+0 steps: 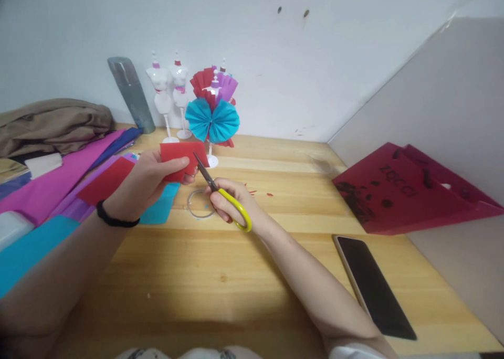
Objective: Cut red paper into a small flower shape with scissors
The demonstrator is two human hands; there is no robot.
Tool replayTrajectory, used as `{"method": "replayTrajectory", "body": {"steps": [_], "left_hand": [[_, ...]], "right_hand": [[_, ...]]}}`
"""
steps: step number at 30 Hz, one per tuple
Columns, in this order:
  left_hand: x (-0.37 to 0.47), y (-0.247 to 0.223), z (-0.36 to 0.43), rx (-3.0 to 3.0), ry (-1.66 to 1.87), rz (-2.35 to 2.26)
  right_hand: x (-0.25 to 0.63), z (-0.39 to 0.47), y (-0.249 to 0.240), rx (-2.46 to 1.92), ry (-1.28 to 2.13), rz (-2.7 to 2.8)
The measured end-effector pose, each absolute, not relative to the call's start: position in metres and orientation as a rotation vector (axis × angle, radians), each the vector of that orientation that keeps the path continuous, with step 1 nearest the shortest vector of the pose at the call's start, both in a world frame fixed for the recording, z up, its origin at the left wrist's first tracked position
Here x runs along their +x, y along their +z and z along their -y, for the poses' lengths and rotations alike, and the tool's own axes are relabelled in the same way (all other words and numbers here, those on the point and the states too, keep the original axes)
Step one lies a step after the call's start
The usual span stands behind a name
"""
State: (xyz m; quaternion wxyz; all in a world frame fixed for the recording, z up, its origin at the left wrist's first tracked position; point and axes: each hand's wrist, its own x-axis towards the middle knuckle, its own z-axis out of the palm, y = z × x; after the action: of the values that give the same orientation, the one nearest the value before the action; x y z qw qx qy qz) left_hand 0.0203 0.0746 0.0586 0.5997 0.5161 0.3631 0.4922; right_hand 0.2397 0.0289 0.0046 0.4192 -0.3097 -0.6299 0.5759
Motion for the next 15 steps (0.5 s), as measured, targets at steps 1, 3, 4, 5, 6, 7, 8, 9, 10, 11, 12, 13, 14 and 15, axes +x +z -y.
{"method": "replayTrajectory", "body": {"steps": [1,3,4,5,6,7,8,9,10,11,12,13,14,15], "left_hand": [[0.0201,0.0602,-0.0739,1.199,1.139,-0.844],[0.0197,0.0642,-0.072,1.207,1.132,-0.846],[0.0196,0.0662,-0.0711,1.214,1.124,-0.844],[0.0195,0.0678,-0.0703,1.217,1.122,-0.842],[0.0195,0.0691,-0.0698,1.217,1.12,-0.839],[0.0195,0.0698,-0.0695,1.214,1.12,-0.836],[0.0196,0.0701,-0.0694,1.208,1.123,-0.833],[0.0198,0.0701,-0.0695,1.202,1.126,-0.83],[0.02,0.0698,-0.0696,1.197,1.129,-0.829],[0.0201,0.0695,-0.0697,1.196,1.128,-0.827],[0.0201,0.0692,-0.0697,1.198,1.126,-0.826],[0.02,0.069,-0.0697,1.2,1.123,-0.826],[0.0197,0.0689,-0.0696,1.204,1.119,-0.826],[0.0193,0.0688,-0.0695,1.209,1.114,-0.825]], "right_hand": [[0.2397,-0.0291,0.0042,-0.777,1.443,1.576],[0.2395,-0.0294,0.0038,-0.78,1.437,1.571],[0.2393,-0.0294,0.0038,-0.78,1.433,1.57],[0.2392,-0.0293,0.004,-0.782,1.428,1.571],[0.239,-0.0291,0.0044,-0.784,1.422,1.573],[0.2389,-0.0289,0.005,-0.786,1.416,1.576],[0.2389,-0.0286,0.0056,-0.79,1.411,1.58],[0.2388,-0.0284,0.0062,-0.796,1.407,1.584],[0.2388,-0.0282,0.0068,-0.802,1.403,1.586],[0.2388,-0.0281,0.0072,-0.807,1.401,1.588],[0.2388,-0.0282,0.0075,-0.809,1.399,1.589],[0.2389,-0.0283,0.0076,-0.81,1.399,1.59],[0.2389,-0.0285,0.0076,-0.81,1.399,1.592],[0.2389,-0.0288,0.0074,-0.808,1.4,1.593]]}}
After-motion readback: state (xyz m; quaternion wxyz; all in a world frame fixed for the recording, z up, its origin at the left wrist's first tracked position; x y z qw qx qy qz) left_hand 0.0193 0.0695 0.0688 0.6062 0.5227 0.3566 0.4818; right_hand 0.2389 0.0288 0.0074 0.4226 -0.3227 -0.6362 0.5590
